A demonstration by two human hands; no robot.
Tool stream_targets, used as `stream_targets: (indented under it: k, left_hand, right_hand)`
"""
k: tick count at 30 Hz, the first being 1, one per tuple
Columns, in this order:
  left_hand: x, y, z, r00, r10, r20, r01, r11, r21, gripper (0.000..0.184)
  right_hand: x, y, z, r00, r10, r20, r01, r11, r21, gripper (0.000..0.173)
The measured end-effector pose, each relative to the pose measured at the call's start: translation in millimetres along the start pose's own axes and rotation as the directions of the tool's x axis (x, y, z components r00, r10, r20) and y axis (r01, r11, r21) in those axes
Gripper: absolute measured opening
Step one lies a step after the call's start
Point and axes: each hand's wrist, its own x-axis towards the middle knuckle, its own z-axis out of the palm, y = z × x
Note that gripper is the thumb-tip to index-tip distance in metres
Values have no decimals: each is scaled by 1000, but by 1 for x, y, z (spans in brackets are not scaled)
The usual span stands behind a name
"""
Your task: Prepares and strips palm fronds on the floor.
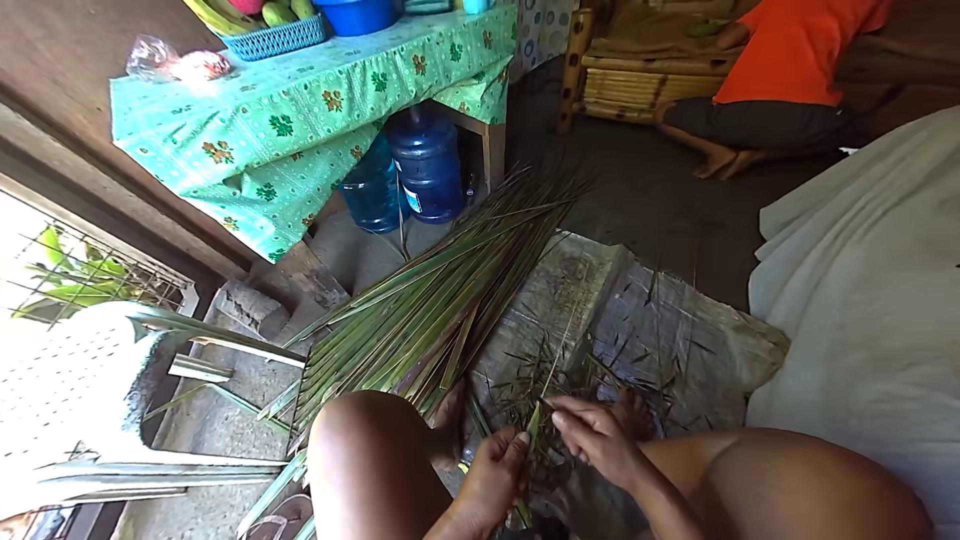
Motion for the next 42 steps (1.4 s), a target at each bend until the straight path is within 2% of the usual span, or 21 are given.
stream_targets:
  k: [2, 7, 10, 13, 15, 19, 22, 26, 31, 33, 36, 40, 42]
  left_hand:
    - [0, -1, 1, 1000, 18, 13, -18, 1000, 20, 26]
    - [-10, -13, -4, 999, 26, 47, -26, 1000, 6, 29]
    - [-13, -16, -5, 999, 22, 30, -21, 1000, -15, 29]
    - [-8, -15, -6, 999, 26, -23, -26, 999, -36, 28]
    - [-5, -13, -6, 998, 40, -41, -42, 998, -36, 27]
    - [-8, -12, -5, 995, 79, -54, -81, 996, -35, 27]
    - [-10, -15, -3, 997, 69, -36, -71, 996, -52, 28]
    - [-11, -12, -1, 999, 43, -20, -45, 995, -87, 30]
    - [-17, -15, -2, 1000, 14, 17, -13, 998, -60, 29]
    - [-14, -15, -2, 1000, 10, 11, -9, 998, -65, 29]
    - [-6, -8, -1, 1000, -4, 13, 5, 998, -66, 30]
    - [2, -4, 4, 1000, 0, -4, -1, 995, -101, 30]
    - [6, -3, 4, 999, 4, -42, -9, 995, -103, 30]
  right_hand:
    - [0, 5, 8, 1000, -7, -12, 8, 999, 43, 34]
    - [10, 10, -1, 975, -87, -207, 94, 995, 23, 34]
    - [-1, 9, -2, 988, -121, -95, 115, 992, -59, 33]
    - [-14, 11, 5, 972, -203, 118, 219, 965, -141, 32]
    - [-17, 12, 11, 952, -267, 153, 297, 927, -228, 32]
    - [-10, 14, 9, 949, -316, 8, 293, 870, -396, 35]
    - [-1, 20, 3, 952, -295, -79, 237, 877, -418, 36]
    - [1, 22, 4, 929, -340, -149, 226, 836, -500, 37]
    - [13, 32, -23, 916, -235, -325, 116, 931, -347, 38]
    - [11, 24, -26, 941, -182, -285, 110, 962, -250, 36]
    - [0, 11, -12, 987, -97, -130, 78, 987, -143, 35]
    - [-14, 13, 9, 990, -136, 27, 138, 975, -176, 36]
    - [-18, 11, 15, 976, -208, 57, 216, 953, -212, 35]
